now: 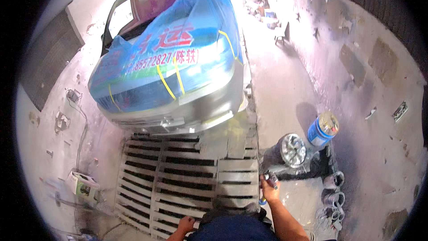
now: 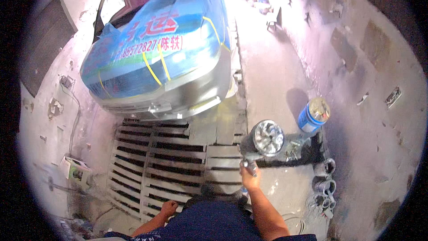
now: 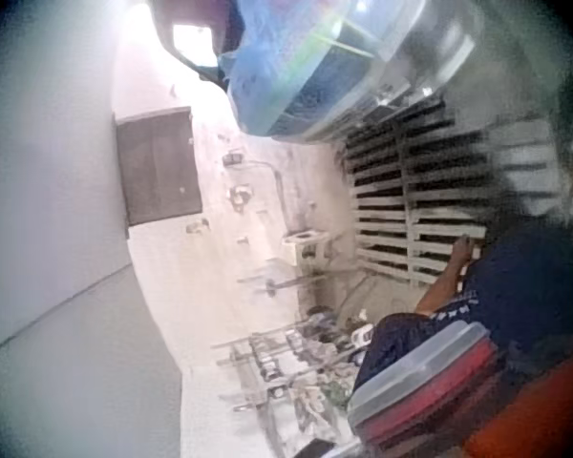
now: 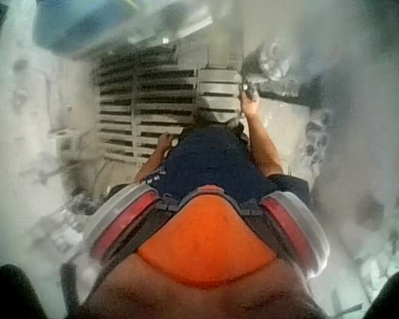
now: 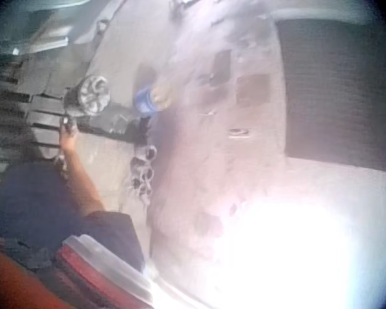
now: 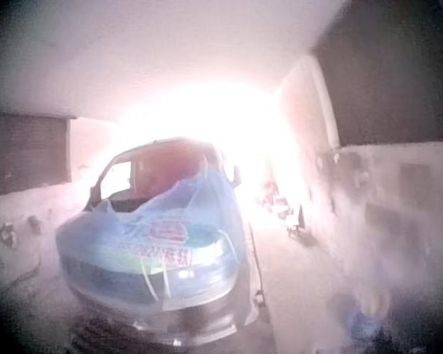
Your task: The person uses a spray gun to apply a coat of silver paint to the front bumper of a car. The car is partially covered with blue protective sheeting and yellow tape. The person moves the spray gun back and forth across the bumper surface, covering the grille and lower sections.
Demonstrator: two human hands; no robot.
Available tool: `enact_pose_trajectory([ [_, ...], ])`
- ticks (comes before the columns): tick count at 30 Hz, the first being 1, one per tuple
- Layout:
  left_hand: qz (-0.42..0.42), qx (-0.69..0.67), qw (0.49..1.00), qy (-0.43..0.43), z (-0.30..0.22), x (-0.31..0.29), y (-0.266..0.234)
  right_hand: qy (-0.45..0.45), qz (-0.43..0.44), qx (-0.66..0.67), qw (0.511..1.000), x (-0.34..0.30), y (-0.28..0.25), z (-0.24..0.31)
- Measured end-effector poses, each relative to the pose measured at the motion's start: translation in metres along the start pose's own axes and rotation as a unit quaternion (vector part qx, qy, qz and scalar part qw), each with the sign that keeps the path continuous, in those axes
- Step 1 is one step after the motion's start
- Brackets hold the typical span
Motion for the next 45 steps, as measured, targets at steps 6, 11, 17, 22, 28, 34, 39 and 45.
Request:
enact_pose_trajectory([
  [6, 0.174, -0.094, 0.97, -0.141, 0.029, 0.02, 0.032, -0.11, 0.025, -0.037, 0.993, 0.003, 0.008, -0.008],
  [11, 0.118, 0.405, 0.885, 0.2, 0.03, 0.04, 0.031, -0.104, 0.084, -0.055, 0.989, -0.019, 0.051, 0.005],
  [17, 0.153, 0.455, 0.854, 0.201, 0.062, 0.067, 0.038, -0.128, 0.092, -0.153, 0.976, -0.025, 0.072, 0.007],
  [22, 0.115, 0.441, 0.865, 0.211, 0.054, 0.076, 0.042, -0.153, 0.076, -0.17, 0.971, -0.018, 0.071, 0.004],
  [28, 0.091, 0.315, 0.886, 0.327, 0.05, 0.055, 0.03, -0.16, 0.036, -0.148, 0.975, -0.016, 0.068, 0.0],
  [34, 0.161, 0.361, 0.898, 0.193, 0.041, 0.086, 0.021, -0.107, 0.057, -0.184, 0.975, -0.02, 0.054, -0.016],
  [39, 0.09, 0.319, 0.923, 0.195, 0.004, 0.082, -0.022, -0.167, -0.008, -0.204, 0.965, -0.03, 0.033, 0.014],
  [45, 0.006, 0.274, 0.917, 0.289, -0.046, 0.047, -0.036, -0.169, -0.023, -0.167, 0.971, -0.026, -0.005, 0.014],
])
Point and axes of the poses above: each hand's wrist, its own x-axis towards the middle knuckle, its own y-axis out of the palm, z = x × y, the point moved 10 cm from there along x, towards the middle knuckle, and after that the axes turned 4 degrees about -y, right-handed, at the moved point
